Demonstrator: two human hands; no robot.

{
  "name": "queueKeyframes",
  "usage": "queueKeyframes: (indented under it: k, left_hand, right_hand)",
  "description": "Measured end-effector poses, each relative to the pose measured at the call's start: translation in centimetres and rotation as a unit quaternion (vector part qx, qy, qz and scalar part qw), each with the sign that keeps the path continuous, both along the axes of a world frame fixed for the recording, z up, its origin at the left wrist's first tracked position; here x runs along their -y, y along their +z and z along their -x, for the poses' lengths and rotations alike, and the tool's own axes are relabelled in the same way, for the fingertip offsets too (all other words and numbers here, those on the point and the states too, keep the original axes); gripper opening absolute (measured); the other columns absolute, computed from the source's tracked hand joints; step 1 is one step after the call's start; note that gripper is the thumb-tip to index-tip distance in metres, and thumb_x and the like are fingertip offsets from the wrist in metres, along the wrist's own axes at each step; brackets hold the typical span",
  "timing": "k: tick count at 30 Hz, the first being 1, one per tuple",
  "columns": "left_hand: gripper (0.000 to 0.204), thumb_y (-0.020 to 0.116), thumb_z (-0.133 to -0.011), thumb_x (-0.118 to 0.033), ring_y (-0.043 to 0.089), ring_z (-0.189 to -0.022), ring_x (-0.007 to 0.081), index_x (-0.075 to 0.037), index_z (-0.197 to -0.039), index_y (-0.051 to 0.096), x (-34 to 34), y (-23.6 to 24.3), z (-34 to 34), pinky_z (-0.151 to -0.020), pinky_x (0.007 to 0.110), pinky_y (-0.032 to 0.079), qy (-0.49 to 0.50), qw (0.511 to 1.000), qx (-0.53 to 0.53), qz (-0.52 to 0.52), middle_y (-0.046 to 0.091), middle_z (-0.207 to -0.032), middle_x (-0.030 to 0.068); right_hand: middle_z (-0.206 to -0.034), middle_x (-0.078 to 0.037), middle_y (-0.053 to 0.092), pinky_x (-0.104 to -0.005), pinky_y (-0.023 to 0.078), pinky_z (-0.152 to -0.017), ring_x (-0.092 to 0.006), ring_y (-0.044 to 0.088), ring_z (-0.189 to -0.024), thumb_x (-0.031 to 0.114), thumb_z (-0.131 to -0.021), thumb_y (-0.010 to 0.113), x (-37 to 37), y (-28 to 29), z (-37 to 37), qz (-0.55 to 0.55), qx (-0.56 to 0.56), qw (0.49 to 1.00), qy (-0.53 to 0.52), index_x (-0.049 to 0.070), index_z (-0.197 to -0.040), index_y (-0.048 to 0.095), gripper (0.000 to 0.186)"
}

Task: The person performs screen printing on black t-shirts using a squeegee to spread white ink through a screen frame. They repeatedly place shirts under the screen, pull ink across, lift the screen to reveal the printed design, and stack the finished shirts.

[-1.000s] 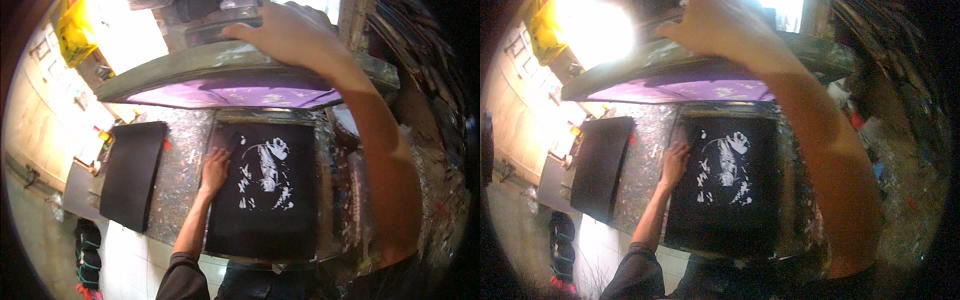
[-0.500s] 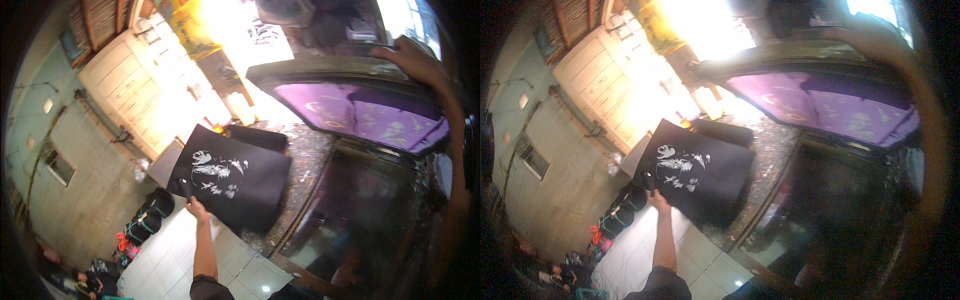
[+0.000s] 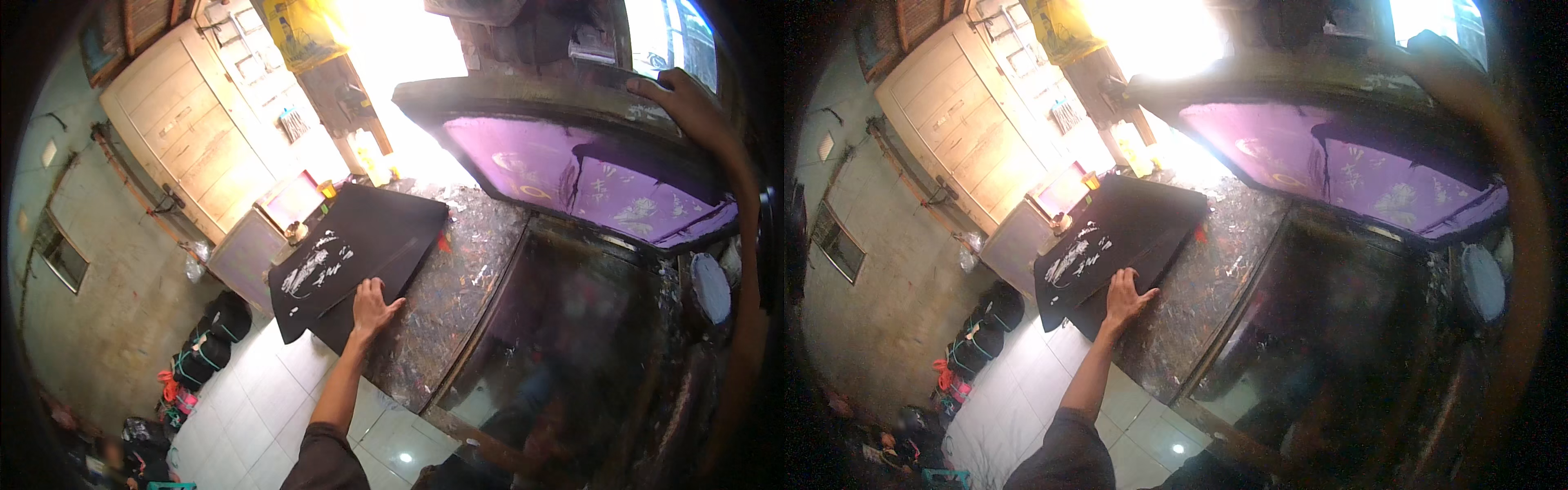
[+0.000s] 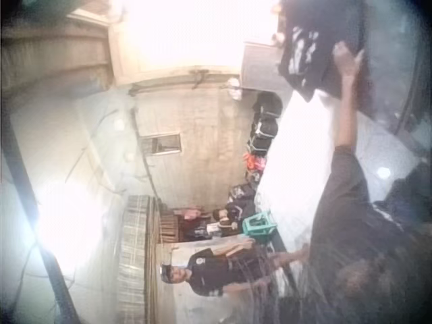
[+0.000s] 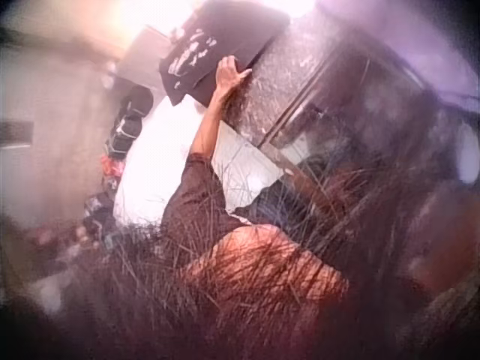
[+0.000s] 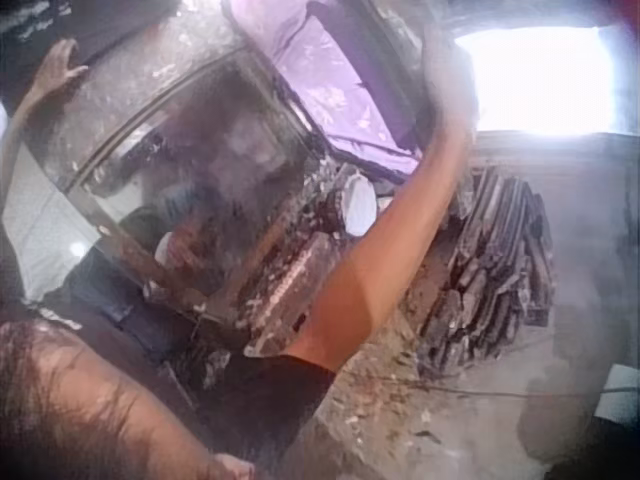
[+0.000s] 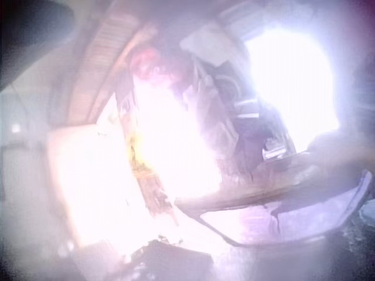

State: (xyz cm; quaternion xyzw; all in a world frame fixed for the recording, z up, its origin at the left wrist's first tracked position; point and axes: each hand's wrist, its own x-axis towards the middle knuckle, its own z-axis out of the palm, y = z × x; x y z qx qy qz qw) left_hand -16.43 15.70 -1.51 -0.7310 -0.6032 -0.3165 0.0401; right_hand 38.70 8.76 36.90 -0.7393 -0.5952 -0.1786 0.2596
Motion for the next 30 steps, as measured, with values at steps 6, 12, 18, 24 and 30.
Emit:
queueKeyframes:
  k: [6,12,18,24,30]
  left_hand:
    - [0.032,0.081,-0.083,-0.028,0.057,-0.064,0.0159,-0.004,-0.078,0.06,-1.9,1.3,0.8,-0.063,0.033,0.046,0.005,0.965,0.197,0.172,0.057,-0.065,0.0031]
    - [0.027,0.072,-0.093,-0.02,0.038,-0.063,0.0042,-0.013,-0.072,0.056,-3.5,0.0,3.1,-0.058,0.024,0.031,-0.064,0.903,0.379,0.19,0.045,-0.068,-0.0104]
    - [0.022,0.068,-0.094,-0.018,0.061,-0.08,0.0177,-0.003,-0.08,0.06,-2.9,0.5,2.5,-0.069,0.033,0.046,0.054,0.97,0.207,0.115,0.061,-0.074,0.0066]
    - [0.01,0.055,-0.097,-0.013,0.071,-0.078,0.0403,-0.005,-0.1,0.051,-2.9,0.4,-1.4,-0.067,0.046,0.061,-0.004,0.96,-0.273,0.057,0.066,-0.105,0.0202]
    - [0.006,0.051,-0.093,-0.005,0.073,-0.078,0.0362,-0.004,-0.098,0.053,-4.5,6.0,-2.3,-0.067,0.044,0.061,-0.03,0.931,-0.36,0.06,0.07,-0.084,0.0164]
  right_hand:
    - [-0.1,-0.017,0.062,-0.0405,0.045,-0.083,-0.0251,0.058,-0.091,0.077,-0.081,0.06,0.4,0.6,0.1,0.05,-0.01,0.999,0.017,-0.006,-0.11,0.066,0.088]
    - [-0.094,-0.016,0.062,-0.0383,0.045,-0.079,-0.0229,0.059,-0.085,0.079,-0.081,0.058,-0.1,0.2,-0.3,0.044,-0.007,0.998,0.034,-0.006,-0.106,0.066,0.089]
    - [-0.094,-0.02,0.065,-0.0396,0.047,-0.08,-0.026,0.063,-0.087,0.079,-0.081,0.056,-0.5,-0.5,-0.8,0.003,0.012,1.0,0.018,-0.008,-0.108,0.066,0.092]
    - [-0.107,-0.028,0.066,-0.0428,0.049,-0.089,-0.0334,0.066,-0.098,0.075,-0.081,0.059,0.0,0.1,0.6,-0.01,0.005,0.998,0.059,-0.013,-0.114,0.063,0.094]
    - [-0.098,-0.026,0.07,-0.0447,0.053,-0.088,-0.0329,0.07,-0.092,0.069,-0.083,0.062,1.7,0.2,1.6,-0.016,0.024,0.996,0.079,-0.008,-0.103,0.07,0.08]
